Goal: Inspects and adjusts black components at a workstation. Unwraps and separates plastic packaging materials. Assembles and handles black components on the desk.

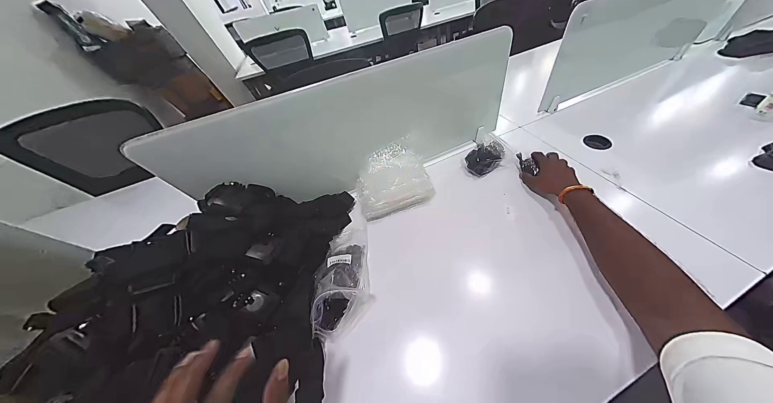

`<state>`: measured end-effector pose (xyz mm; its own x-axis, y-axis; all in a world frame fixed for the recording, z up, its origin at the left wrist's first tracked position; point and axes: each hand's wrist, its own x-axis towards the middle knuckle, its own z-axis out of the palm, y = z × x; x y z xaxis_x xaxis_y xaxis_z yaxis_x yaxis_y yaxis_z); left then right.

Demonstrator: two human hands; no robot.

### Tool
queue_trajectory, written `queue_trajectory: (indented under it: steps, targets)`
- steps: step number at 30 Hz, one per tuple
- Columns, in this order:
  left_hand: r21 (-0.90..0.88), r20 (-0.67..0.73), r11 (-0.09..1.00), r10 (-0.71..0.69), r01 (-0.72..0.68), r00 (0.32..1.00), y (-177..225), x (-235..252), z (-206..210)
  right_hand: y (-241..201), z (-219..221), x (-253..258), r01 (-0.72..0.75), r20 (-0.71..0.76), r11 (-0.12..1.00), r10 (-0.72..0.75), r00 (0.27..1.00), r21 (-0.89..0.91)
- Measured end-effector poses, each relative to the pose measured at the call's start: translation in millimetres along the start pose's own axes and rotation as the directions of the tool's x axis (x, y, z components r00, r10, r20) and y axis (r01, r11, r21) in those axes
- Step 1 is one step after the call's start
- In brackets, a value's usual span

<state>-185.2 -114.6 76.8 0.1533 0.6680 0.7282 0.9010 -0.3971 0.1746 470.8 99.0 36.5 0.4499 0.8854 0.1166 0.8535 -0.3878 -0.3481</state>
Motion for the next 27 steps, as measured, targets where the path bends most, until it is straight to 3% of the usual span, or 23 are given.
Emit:
queue_trajectory:
  steps: [3, 7, 10, 12, 14, 15, 18, 20, 23, 27]
  targets:
    - [-0.220, 0.147, 0.973, 0.097, -0.063, 0.984, 39, 6, 9, -14, -5, -42, 0.049, 0.051, 0.998, -0.047, 0.998, -0.043]
    - [-0.520, 0.346, 0.854, 0.210, 0.000, 0.914, 89, 16, 49, -41, -14, -115, 0.231, 0.230, 0.972, -0.217, 0.949, -0.035]
    - [-0.637, 0.452, 0.757, 0.218, 0.142, 0.865, 118, 19, 101, -61, -9, -154, 0.418, 0.220, 0.887, -0.456, 0.862, 0.196]
    - [-0.639, 0.618, 0.678, 0.173, 0.362, 0.767, 134, 29, 128, -82, -5, -172, 0.502, 0.141, 0.790, -0.575, 0.806, 0.353]
    - [-0.607, 0.747, 0.535, 0.130, 0.588, 0.652, 146, 44, 151, -102, -1, -187, 0.576, 0.061, 0.651, -0.687, 0.724, 0.494]
    - [-0.611, 0.766, 0.441, 0.122, 0.657, 0.631, 150, 51, 161, -111, 2, -191, 0.614, 0.026, 0.565, -0.747, 0.664, 0.551]
    - [-0.697, 0.715, 0.162, 0.092, 0.698, 0.693, 155, 64, 175, -133, 8, -199, 0.698, 0.007, 0.386, -0.878, 0.479, 0.604]
    - [-0.715, 0.695, 0.106, -0.002, 0.691, 0.719, 152, 65, 183, -140, 10, -199, 0.693, 0.079, 0.390, -0.897, 0.435, 0.607]
    - [-0.720, 0.685, 0.135, -0.020, 0.681, 0.728, 141, 61, 193, -138, 11, -184, 0.540, 0.242, 0.467, -0.867, 0.436, 0.701]
    - [-0.743, 0.665, 0.210, 0.131, 0.635, 0.735, 128, 62, 201, -132, 25, -175, 0.271, 0.265, 0.460, -0.802, 0.536, 0.846]
